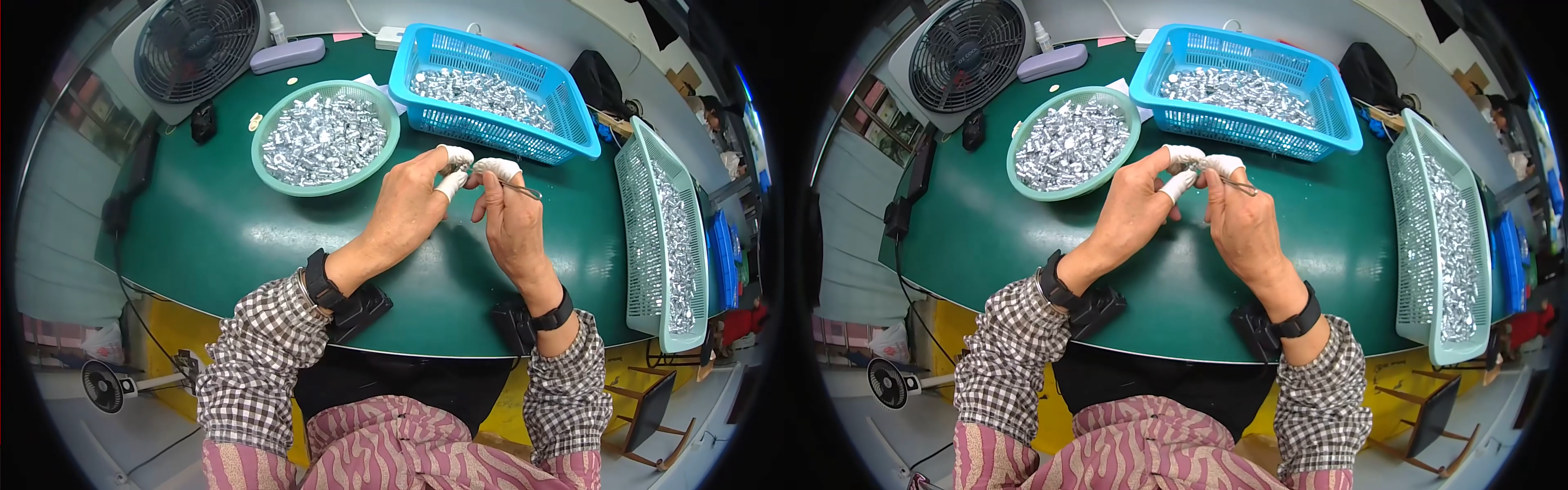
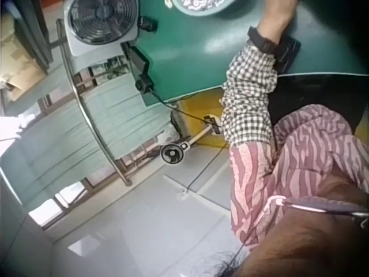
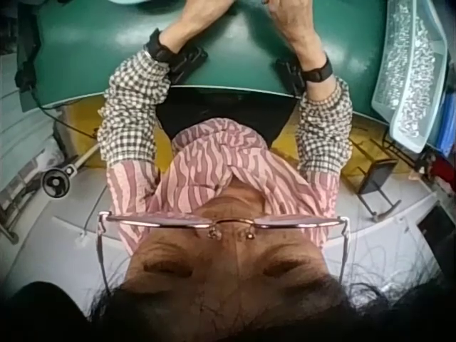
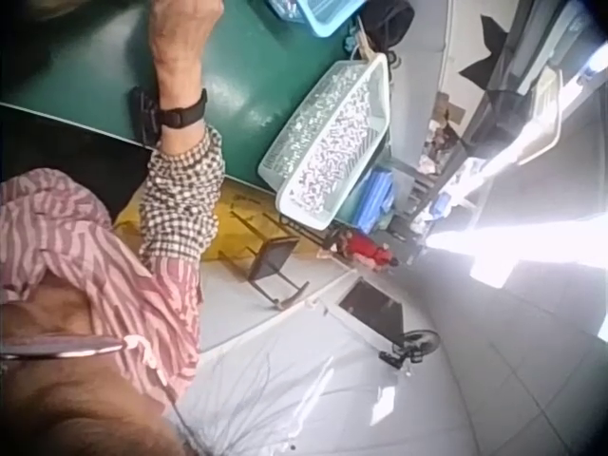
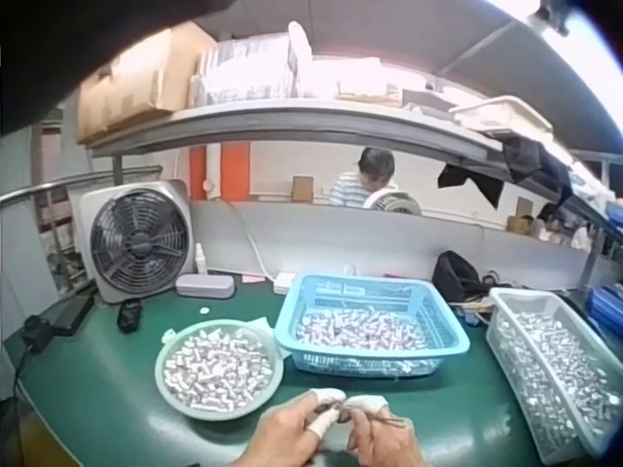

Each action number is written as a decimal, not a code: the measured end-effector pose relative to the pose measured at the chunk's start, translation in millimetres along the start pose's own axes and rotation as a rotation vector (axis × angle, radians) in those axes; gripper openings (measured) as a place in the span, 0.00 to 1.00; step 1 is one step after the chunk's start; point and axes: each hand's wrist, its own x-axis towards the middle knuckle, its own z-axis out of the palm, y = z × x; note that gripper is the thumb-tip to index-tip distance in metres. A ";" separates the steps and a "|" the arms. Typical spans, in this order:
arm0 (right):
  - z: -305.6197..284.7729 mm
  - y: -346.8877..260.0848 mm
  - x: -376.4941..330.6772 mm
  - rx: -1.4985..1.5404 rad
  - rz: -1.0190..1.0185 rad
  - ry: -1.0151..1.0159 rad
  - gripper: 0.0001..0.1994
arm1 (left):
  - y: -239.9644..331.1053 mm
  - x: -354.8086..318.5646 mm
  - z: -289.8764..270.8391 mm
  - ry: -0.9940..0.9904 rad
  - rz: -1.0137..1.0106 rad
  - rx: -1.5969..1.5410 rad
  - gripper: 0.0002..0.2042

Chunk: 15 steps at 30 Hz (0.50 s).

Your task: The person picks up a metal part from a green bowl, scrapes its surface with a metal tool, and places it into a blue basket, repeating this process for several parts.

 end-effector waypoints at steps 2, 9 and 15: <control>-0.8 0.7 0.1 -0.001 -0.006 0.005 0.09 | -1.5 -0.3 -0.4 0.001 -0.023 -0.020 0.12; -1.2 4.0 -1.2 -0.048 -0.041 0.029 0.07 | 0.6 -2.8 0.5 0.027 0.003 -0.016 0.11; -3.0 6.6 1.3 -0.126 -0.171 -0.004 0.05 | 2.7 -3.7 1.3 -0.037 -0.034 -0.055 0.11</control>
